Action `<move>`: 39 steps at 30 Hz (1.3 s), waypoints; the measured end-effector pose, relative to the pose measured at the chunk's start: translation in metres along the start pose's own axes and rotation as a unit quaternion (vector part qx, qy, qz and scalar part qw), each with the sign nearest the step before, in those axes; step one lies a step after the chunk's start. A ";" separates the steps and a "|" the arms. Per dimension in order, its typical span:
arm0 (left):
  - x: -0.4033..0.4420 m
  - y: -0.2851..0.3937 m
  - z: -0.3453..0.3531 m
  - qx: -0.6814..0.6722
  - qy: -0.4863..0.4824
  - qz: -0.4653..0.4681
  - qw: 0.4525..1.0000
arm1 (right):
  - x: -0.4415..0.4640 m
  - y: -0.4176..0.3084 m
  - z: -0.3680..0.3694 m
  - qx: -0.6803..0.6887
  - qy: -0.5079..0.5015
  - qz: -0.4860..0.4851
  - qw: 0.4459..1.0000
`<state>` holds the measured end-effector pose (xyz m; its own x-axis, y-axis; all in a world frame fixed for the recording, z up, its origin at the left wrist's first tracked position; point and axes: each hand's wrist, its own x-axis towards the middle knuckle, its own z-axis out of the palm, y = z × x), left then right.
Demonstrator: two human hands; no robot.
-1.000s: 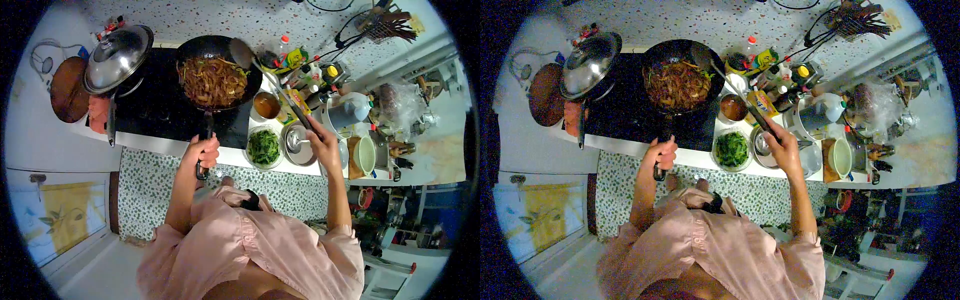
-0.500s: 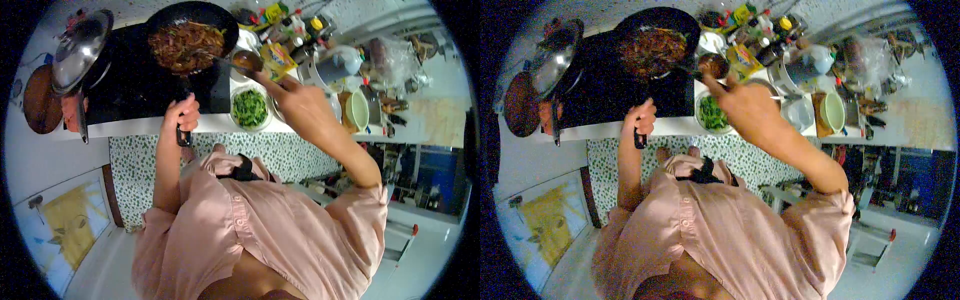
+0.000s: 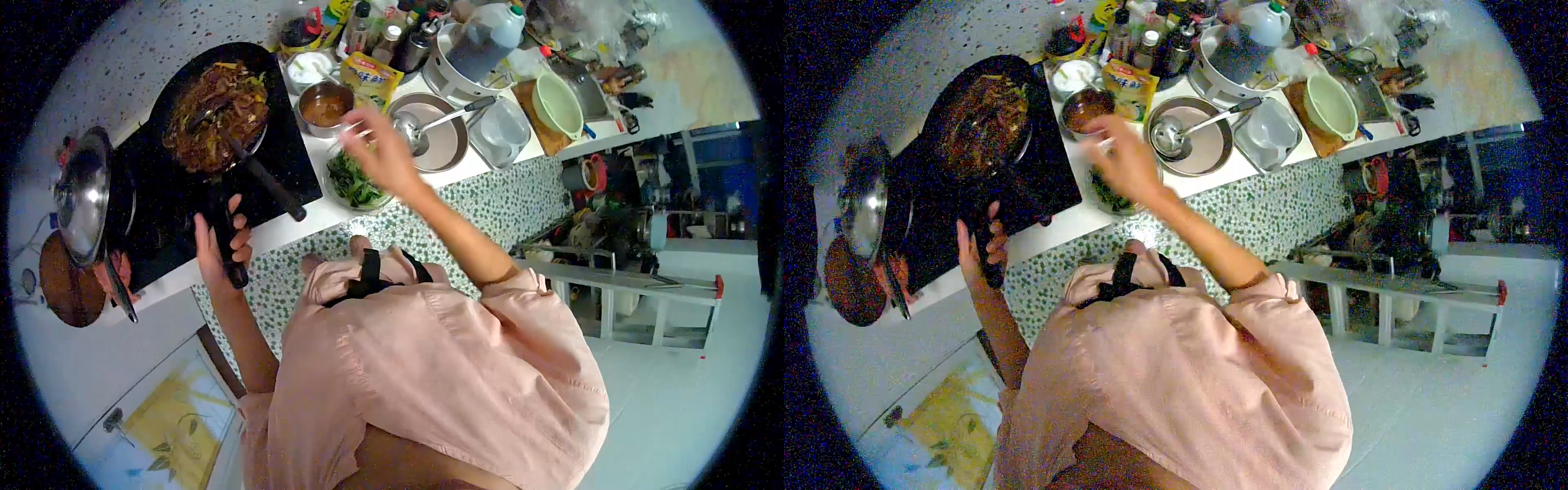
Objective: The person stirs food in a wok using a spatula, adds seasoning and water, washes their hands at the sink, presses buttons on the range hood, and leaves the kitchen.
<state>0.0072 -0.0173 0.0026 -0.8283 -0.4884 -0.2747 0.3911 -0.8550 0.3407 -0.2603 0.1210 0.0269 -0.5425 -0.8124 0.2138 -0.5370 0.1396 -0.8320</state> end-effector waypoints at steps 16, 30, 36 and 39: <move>-0.014 -0.106 -0.038 0.598 0.135 -0.183 0.768 | 0.113 0.163 -0.072 0.282 0.332 -0.045 0.899; 0.430 -0.229 -0.014 0.919 0.031 0.260 0.294 | -0.142 0.146 -0.191 0.285 0.494 0.153 0.807; 0.480 -0.231 -0.095 0.980 0.088 0.106 0.147 | -0.230 0.139 -0.179 0.266 0.525 0.204 0.782; 0.474 -0.233 -0.085 0.984 0.120 0.086 0.097 | -0.237 0.138 -0.175 0.267 0.546 0.211 0.766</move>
<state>-0.4429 -0.0644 -0.2836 -0.7515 -0.6582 -0.0449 -0.6396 0.7435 -0.1953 -0.3187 0.4317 -0.0492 -0.9681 0.2394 -0.0744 0.0183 -0.2287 -0.9733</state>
